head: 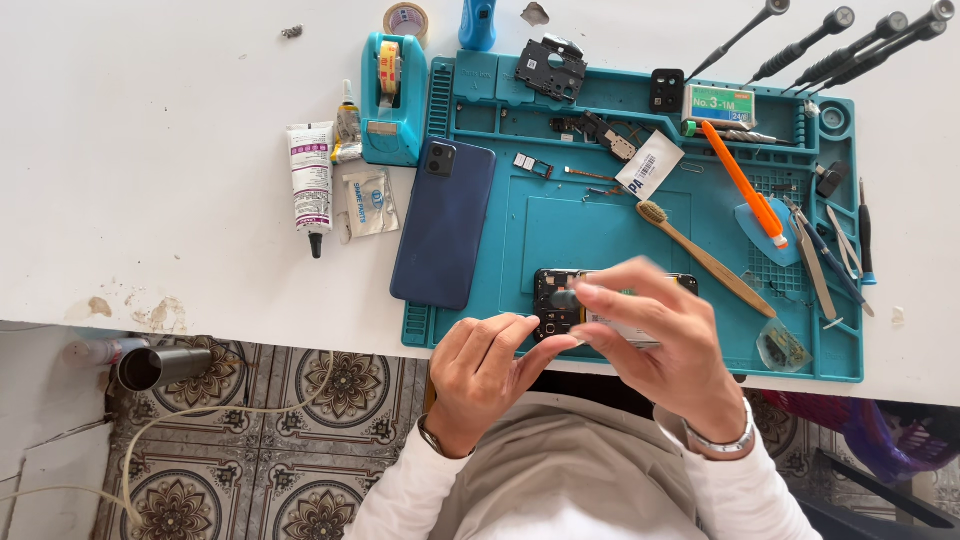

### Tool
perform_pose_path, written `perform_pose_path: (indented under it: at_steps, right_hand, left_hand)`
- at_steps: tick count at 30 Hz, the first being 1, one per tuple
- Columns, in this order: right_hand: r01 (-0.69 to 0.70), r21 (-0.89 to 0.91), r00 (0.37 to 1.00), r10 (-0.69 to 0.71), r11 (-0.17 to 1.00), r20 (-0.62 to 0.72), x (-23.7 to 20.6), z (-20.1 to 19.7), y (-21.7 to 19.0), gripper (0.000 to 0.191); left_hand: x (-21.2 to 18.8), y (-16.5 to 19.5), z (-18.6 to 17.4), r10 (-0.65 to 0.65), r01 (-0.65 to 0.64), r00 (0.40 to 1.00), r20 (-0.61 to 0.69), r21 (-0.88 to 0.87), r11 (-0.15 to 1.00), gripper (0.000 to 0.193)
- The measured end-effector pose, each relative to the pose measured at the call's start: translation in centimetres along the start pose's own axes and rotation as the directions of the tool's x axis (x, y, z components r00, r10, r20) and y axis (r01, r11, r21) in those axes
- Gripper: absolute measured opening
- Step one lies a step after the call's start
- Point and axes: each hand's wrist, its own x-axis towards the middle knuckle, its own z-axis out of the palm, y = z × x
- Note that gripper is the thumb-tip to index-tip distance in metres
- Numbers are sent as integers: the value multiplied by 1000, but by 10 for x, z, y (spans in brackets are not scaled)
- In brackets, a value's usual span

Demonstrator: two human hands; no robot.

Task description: The person pries open the back cover of a smartphone using a pry tool, then works on the exposed internals, unscrewing small screws with a screwdriver and manipulating the battery and internal components on a repair mat. At the end they set the phone down and handle small parts and a label on the mat.

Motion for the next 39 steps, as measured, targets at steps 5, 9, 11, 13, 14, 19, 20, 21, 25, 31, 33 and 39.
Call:
perform_pose_path:
  at_steps: [5, 9, 11, 13, 14, 19, 20, 21, 25, 31, 33, 39]
  right_hand:
    - [15, 155, 994, -31, 988, 103, 12, -14, -8, 44]
    - [-48, 87, 990, 35, 995, 139, 20, -16, -12, 45]
    - [13, 136, 993, -29, 991, 116, 22, -15, -11, 41]
    - [13, 83, 992, -24, 996, 123, 22, -12, -10, 43]
    - [14, 56, 992, -21, 998, 126, 22, -11, -10, 44]
    - [46, -19, 997, -45, 999, 59, 19, -6, -6, 39]
    - [69, 6, 996, -70, 998, 56, 19, -6, -5, 37]
    - [69, -45, 997, -67, 997, 40, 19, -5, -5, 38]
    - [97, -117, 995, -98, 988, -8, 19, 2, -3, 39]
    - [130, -83, 989, -136, 988, -60, 21, 7, 2, 42]
    - [143, -55, 987, -146, 988, -59, 19, 7, 3, 44]
    - [134, 10, 990, -133, 991, -49, 13, 10, 3, 47]
  left_hand:
    - [-7, -5, -1, 35, -33, 999, 26, -53, 998, 46]
    - [-13, -11, 2, 74, -75, 997, -16, -114, 991, 49]
    - [-15, -14, 5, 92, -95, 995, -33, -121, 988, 50]
    - [-16, -14, 5, 106, -111, 993, -42, -115, 987, 50]
    - [-16, -15, 6, 108, -112, 993, -41, -109, 988, 49]
    - [-13, -12, 6, 87, -90, 994, -61, -51, 995, 39]
    - [-13, -9, 6, 52, -53, 998, -38, -18, 998, 39]
    - [-11, -6, 7, 19, -19, 1000, -20, 18, 1000, 39]
    - [-7, -4, 9, 10, -11, 1000, 16, 103, 995, 37]
    - [-7, -3, 9, -8, 6, 1000, 21, 111, 994, 34]
    - [-7, -3, 10, -29, 27, 999, 16, 116, 993, 35]
    - [-6, -2, 12, -30, 29, 1000, 2, 118, 993, 32]
